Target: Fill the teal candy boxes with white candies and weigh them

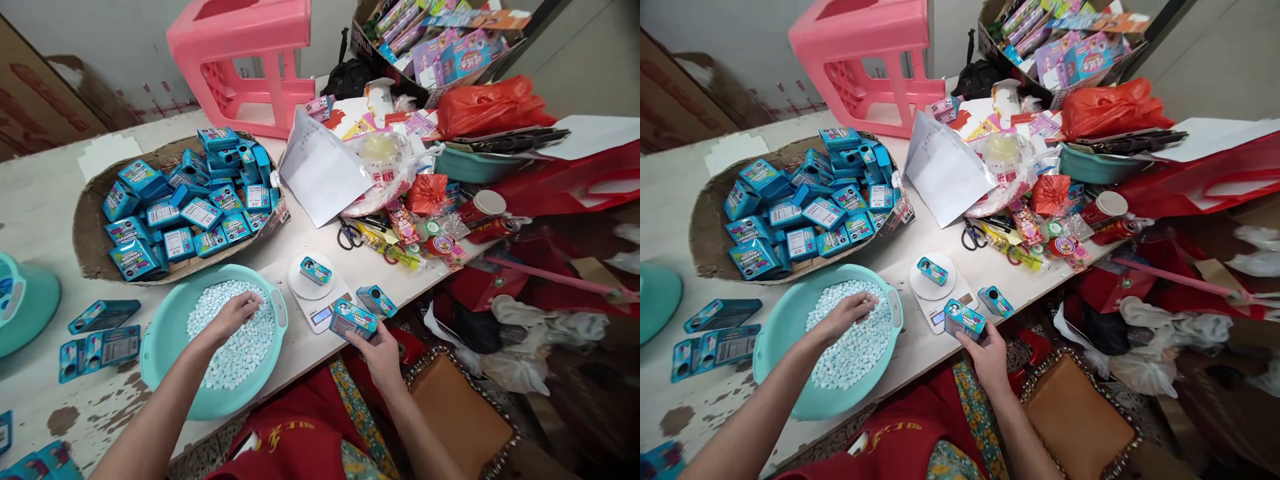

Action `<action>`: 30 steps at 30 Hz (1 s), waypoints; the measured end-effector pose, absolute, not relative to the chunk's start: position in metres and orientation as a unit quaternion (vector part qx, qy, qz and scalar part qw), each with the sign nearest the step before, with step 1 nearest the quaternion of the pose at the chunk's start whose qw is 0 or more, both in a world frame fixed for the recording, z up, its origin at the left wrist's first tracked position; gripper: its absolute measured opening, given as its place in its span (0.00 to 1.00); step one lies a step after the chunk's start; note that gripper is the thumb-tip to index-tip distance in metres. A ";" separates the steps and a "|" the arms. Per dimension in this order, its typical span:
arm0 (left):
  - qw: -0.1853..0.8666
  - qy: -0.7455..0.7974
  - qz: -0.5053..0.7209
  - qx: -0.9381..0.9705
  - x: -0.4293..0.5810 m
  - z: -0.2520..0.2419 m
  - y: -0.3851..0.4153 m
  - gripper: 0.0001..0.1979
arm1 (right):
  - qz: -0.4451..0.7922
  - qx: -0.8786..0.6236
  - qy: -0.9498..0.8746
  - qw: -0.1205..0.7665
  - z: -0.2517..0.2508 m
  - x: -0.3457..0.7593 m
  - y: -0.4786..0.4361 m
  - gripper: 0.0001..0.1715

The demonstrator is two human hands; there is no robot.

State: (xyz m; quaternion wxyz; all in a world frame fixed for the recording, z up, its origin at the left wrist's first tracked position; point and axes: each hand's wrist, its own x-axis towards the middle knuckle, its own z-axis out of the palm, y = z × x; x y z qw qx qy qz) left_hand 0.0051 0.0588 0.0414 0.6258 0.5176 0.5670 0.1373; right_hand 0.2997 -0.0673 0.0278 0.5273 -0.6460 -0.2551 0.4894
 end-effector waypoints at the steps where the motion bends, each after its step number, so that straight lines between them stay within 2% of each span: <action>1: 0.591 0.550 0.121 0.578 0.020 0.054 0.070 0.11 | 0.491 -0.645 -0.254 0.528 0.027 0.301 -0.068 0.26; 5: 0.409 0.470 0.060 0.780 0.085 0.085 0.116 0.09 | 0.486 -0.649 -0.246 0.531 0.025 0.305 -0.068 0.25; 10: 0.267 0.414 -0.016 0.870 0.131 0.070 0.143 0.15 | 0.487 -0.649 -0.228 0.538 0.024 0.311 -0.070 0.25; 14: 0.277 0.417 0.016 0.866 0.135 0.064 0.149 0.16 | 0.484 -0.647 -0.216 0.548 0.022 0.317 -0.071 0.26; 17: 0.350 0.448 0.082 0.818 0.131 0.071 0.153 0.12 | 0.487 -0.647 -0.215 0.546 0.023 0.320 -0.069 0.27; 20: 0.408 0.482 0.111 0.767 0.124 0.076 0.154 0.13 | 0.477 -0.656 -0.223 0.541 0.025 0.321 -0.066 0.28; 23: 0.348 0.481 0.047 0.803 0.122 0.067 0.145 0.15 | 0.465 -0.662 -0.234 0.539 0.026 0.321 -0.062 0.28; 26: 0.255 0.478 -0.030 0.840 0.127 0.051 0.127 0.12 | 0.466 -0.661 -0.239 0.537 0.022 0.318 -0.057 0.30; 30: 0.221 0.547 0.006 0.807 0.107 0.051 0.104 0.12 | 0.417 -0.681 -0.267 0.540 0.009 0.309 -0.040 0.30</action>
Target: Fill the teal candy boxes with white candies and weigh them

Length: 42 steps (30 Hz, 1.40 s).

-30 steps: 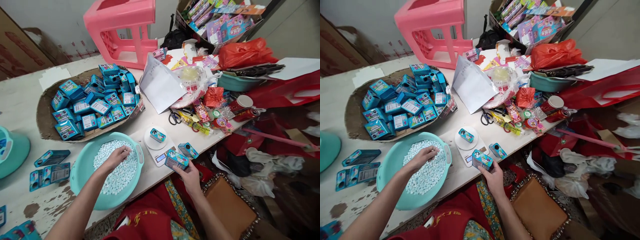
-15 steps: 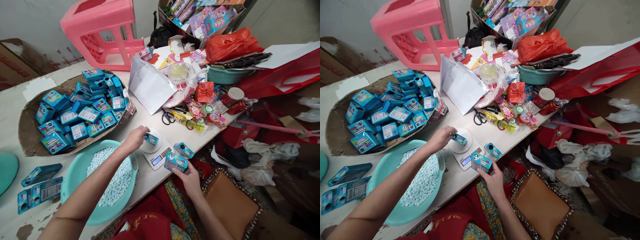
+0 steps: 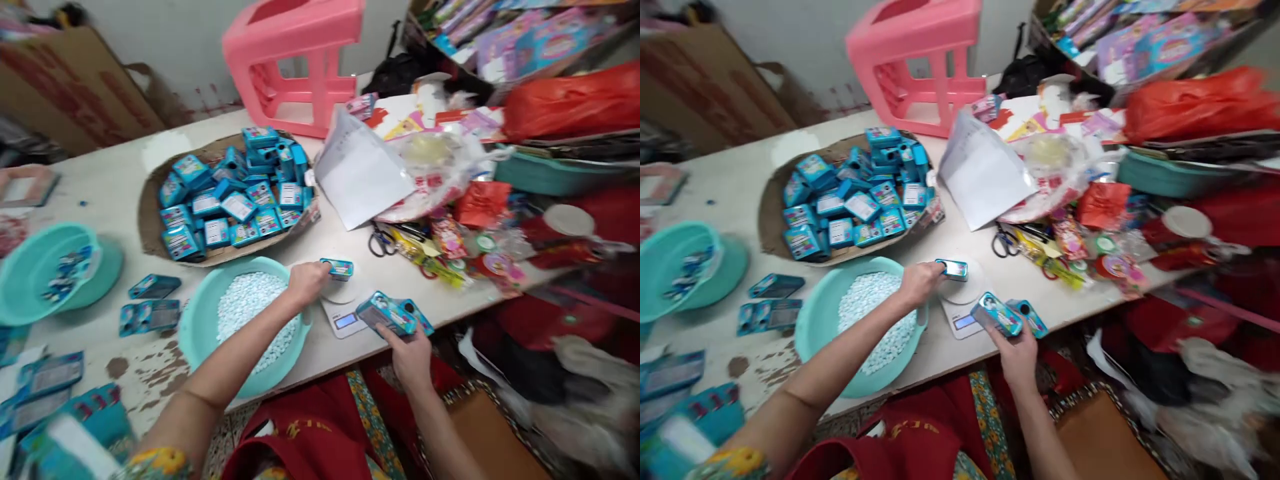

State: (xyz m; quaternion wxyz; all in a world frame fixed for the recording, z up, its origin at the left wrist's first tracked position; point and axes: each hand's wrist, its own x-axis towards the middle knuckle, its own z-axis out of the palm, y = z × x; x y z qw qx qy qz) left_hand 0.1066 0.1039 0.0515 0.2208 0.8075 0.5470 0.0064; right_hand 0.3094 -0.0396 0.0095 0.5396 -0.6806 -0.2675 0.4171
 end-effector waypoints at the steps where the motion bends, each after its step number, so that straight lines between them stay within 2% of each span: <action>1: 0.214 0.578 0.041 0.786 0.091 0.058 0.097 0.13 | 0.398 -0.686 -0.282 0.540 0.004 0.306 -0.032 0.30; 4: 0.160 0.674 0.143 0.707 0.023 0.092 0.064 0.16 | 0.370 -0.688 -0.331 0.529 -0.012 0.290 -0.003 0.30; 6: 0.100 0.743 0.162 0.641 -0.032 0.115 0.035 0.19 | 0.376 -0.682 -0.359 0.515 -0.023 0.277 0.016 0.30; 9: 0.005 0.852 0.110 0.511 -0.113 0.130 -0.001 0.20 | 0.384 -0.679 -0.389 0.490 -0.036 0.263 0.034 0.30; 11: -0.023 0.897 0.033 0.441 -0.158 0.120 -0.011 0.22 | 0.379 -0.677 -0.400 0.487 -0.041 0.260 0.036 0.33; 15: 0.029 0.916 -0.092 0.390 -0.212 0.067 -0.001 0.25 | 0.354 -0.656 -0.404 0.530 -0.039 0.269 0.018 0.43; 20: 0.088 0.905 -0.141 0.392 -0.230 0.015 0.022 0.27 | 0.336 -0.685 -0.368 0.531 -0.024 0.294 -0.018 0.29; 26: 0.064 0.910 -0.052 0.406 -0.189 0.043 0.019 0.29 | 0.324 -0.722 -0.319 0.522 -0.018 0.300 -0.037 0.26; 29: 0.194 0.834 -0.003 0.516 -0.126 0.045 0.012 0.25 | 0.339 -0.717 -0.317 0.520 -0.020 0.293 -0.037 0.26; 33: 0.345 0.634 -0.027 0.691 -0.046 0.012 -0.009 0.15 | 0.360 -0.699 -0.322 0.528 -0.018 0.284 -0.031 0.25; 37: 0.385 0.550 -0.067 0.738 -0.021 -0.012 -0.032 0.11 | 0.366 -0.692 -0.327 0.530 -0.015 0.282 -0.028 0.24; 42: 0.400 0.556 -0.060 0.726 -0.039 -0.011 -0.036 0.08 | 0.372 -0.689 -0.348 0.515 -0.015 0.276 -0.018 0.26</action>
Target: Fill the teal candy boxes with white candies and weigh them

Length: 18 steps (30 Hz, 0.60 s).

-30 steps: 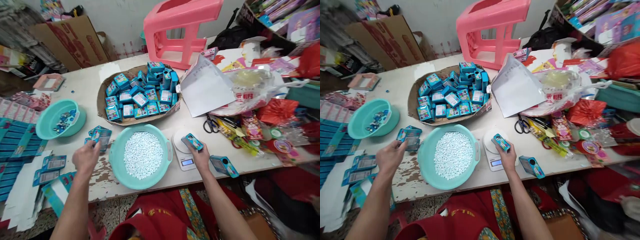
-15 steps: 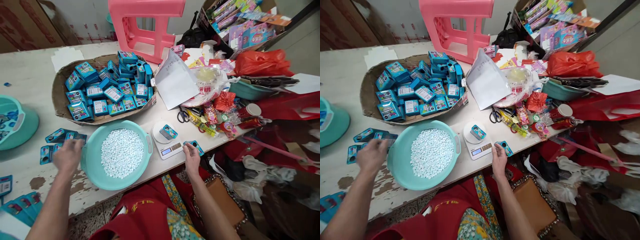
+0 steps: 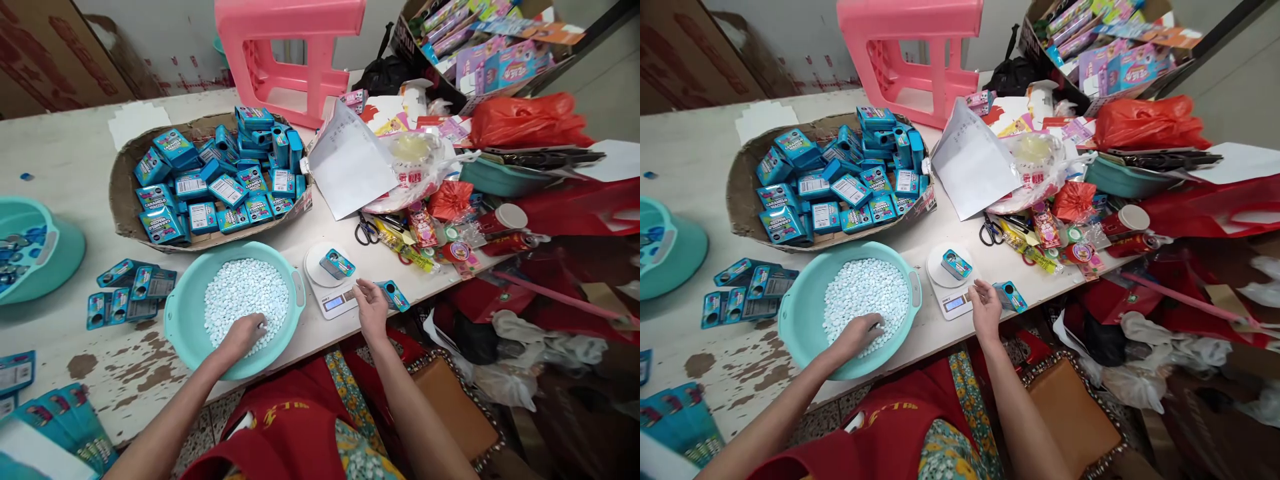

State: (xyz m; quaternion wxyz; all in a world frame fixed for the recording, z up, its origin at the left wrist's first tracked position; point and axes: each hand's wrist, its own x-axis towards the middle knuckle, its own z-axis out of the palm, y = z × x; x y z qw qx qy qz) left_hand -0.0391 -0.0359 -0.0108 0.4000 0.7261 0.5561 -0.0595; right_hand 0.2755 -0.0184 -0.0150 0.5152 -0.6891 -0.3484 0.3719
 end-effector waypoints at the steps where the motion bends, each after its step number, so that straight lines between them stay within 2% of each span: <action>1: 0.393 0.564 -0.052 0.724 -0.043 -0.009 -0.035 0.09 | 0.364 -0.689 -0.364 0.511 -0.016 0.273 -0.013 0.29; 4: 0.346 0.579 -0.018 0.738 -0.050 -0.003 -0.034 0.13 | 0.327 -0.694 -0.417 0.487 -0.018 0.266 0.012 0.40; 7: 0.308 0.589 0.039 0.746 -0.051 0.010 -0.035 0.16 | 0.336 -0.701 -0.429 0.460 -0.010 0.258 0.038 0.33; 10: 0.281 0.610 0.151 0.725 -0.052 0.035 -0.033 0.20 | 0.303 -0.685 -0.442 0.493 0.016 0.237 0.048 0.29; 12: 0.245 0.618 0.242 0.707 -0.053 0.057 -0.031 0.27 | 0.302 -0.633 -0.517 0.491 0.042 0.209 0.042 0.25; 14: 0.225 0.601 0.292 0.709 -0.058 0.081 -0.030 0.32 | 0.379 -0.515 -0.636 0.433 0.066 0.171 0.028 0.20; 16: 0.241 0.571 0.294 0.728 -0.071 0.102 -0.032 0.27 | 0.445 -0.405 -0.704 0.376 0.083 0.128 0.012 0.20; 18: 0.261 0.594 0.285 0.706 -0.095 0.118 -0.042 0.20 | 0.480 -0.375 -0.706 0.361 0.089 0.090 -0.003 0.23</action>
